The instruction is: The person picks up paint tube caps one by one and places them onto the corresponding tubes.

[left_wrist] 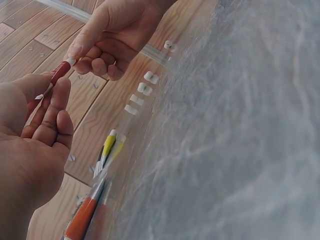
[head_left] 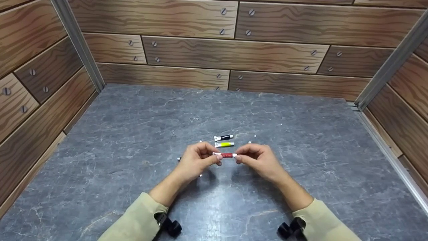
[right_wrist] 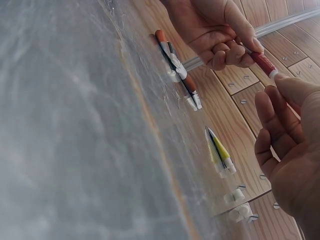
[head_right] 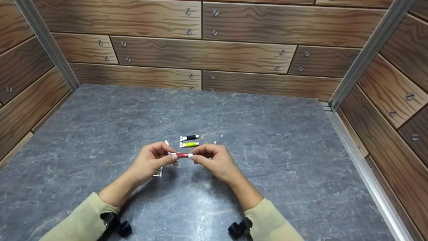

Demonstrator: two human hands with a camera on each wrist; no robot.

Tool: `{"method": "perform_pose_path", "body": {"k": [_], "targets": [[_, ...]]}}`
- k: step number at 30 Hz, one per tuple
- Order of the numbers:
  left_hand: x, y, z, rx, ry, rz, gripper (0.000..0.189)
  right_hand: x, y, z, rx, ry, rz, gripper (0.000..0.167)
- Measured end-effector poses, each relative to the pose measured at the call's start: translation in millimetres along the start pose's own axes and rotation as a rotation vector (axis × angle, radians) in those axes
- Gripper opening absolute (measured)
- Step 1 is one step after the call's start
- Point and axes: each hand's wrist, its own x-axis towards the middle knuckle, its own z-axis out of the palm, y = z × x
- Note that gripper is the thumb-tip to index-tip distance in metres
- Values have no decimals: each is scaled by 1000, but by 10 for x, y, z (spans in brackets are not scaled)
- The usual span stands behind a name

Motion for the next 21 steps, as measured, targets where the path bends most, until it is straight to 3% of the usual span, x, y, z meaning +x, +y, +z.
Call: {"method": "perform_pose_path", "body": {"k": [21], "targets": [[-3, -3, 4, 1, -3, -2, 14, 8, 14, -9, -67, -14, 16, 9]]}}
